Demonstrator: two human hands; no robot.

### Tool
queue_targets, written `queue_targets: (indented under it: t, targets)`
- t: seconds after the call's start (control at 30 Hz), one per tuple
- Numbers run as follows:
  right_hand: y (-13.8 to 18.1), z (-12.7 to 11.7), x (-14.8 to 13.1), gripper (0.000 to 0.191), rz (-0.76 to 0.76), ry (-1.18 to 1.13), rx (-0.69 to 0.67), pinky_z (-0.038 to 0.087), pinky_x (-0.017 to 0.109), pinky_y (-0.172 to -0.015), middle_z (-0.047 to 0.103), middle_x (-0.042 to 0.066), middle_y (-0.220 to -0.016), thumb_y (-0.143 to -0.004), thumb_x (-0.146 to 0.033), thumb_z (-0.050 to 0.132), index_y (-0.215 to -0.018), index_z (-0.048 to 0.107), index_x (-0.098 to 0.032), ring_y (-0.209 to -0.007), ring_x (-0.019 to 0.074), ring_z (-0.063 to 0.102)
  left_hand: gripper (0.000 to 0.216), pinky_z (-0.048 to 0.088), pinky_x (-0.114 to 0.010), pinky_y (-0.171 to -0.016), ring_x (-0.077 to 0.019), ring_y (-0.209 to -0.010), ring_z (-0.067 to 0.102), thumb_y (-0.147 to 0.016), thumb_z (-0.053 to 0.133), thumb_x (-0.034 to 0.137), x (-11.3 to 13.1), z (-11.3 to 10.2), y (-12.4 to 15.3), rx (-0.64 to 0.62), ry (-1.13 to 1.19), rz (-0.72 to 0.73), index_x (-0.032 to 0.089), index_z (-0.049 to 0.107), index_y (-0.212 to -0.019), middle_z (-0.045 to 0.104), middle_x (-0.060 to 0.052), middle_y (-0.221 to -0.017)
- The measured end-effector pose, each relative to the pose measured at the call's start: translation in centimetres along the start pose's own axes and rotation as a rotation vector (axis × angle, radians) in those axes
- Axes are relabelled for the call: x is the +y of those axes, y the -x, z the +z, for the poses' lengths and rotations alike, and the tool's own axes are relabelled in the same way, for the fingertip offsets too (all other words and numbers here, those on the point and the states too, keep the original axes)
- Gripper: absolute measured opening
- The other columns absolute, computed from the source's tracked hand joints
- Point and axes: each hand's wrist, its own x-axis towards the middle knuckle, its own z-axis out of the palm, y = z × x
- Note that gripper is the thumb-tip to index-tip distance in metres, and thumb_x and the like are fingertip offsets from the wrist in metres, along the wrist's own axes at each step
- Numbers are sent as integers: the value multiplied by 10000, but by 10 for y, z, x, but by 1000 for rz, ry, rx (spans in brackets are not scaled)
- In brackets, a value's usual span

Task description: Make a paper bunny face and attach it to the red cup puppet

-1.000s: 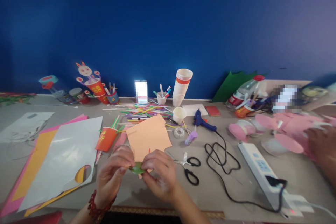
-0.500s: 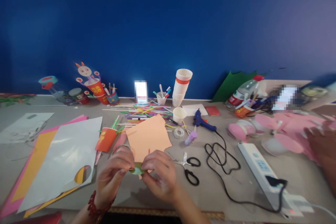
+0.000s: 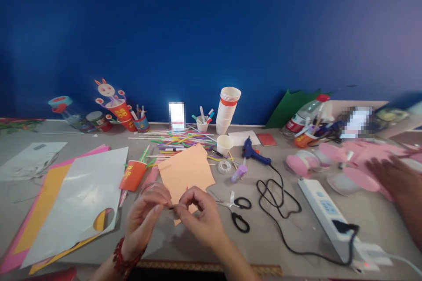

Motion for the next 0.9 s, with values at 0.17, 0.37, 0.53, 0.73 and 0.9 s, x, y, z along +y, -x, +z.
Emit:
queue_targets:
  t: [0.17, 0.37, 0.53, 0.73, 0.9]
  targets:
    - [-1, 2, 7, 283, 248, -254, 16, 381, 213, -567, 566, -19, -665, -805, -367, 743, -729, 551, -174, -599, 107, 496, 117, 443, -274, -770, -169, -852, 559, -947, 533, 198, -4, 3, 3, 84, 85, -235, 207, 649, -947, 616, -39, -878]
    - [-2, 3, 13, 290, 319, -389, 55, 382, 213, -584, 621, -7, -681, -780, -350, 773, -736, 544, -177, -617, 114, 533, 97, 453, -248, -776, -166, -878, 552, -922, 583, 253, -6, 4, 1, 102, 219, -447, 205, 649, -975, 614, -34, -920]
    - [-1, 5, 18, 290, 306, -370, 79, 378, 215, -577, 592, -19, -658, -790, -353, 757, -723, 533, -181, -609, 113, 513, 122, 461, -222, -729, -141, -818, 558, -861, 677, 246, -3, 8, -6, 114, 186, -476, 203, 637, -968, 599, -14, -871]
    - [0, 10, 15, 256, 179, -158, 111, 392, 242, -584, 551, -16, -667, -854, -362, 669, -730, 524, -190, -622, 130, 500, 188, 475, -208, -725, -126, -810, 571, -849, 694, 245, -9, 12, -7, 194, 166, -491, 210, 598, -1007, 597, -3, -865]
    - [2, 12, 11, 188, 46, 65, 126, 423, 260, -626, 555, -3, -701, -890, -314, 594, -755, 545, -193, -664, 147, 524, 213, 499, -231, -751, -137, -834, 587, -860, 681, 255, -12, 13, -3, 223, 152, -464, 207, 576, -1039, 604, -17, -895]
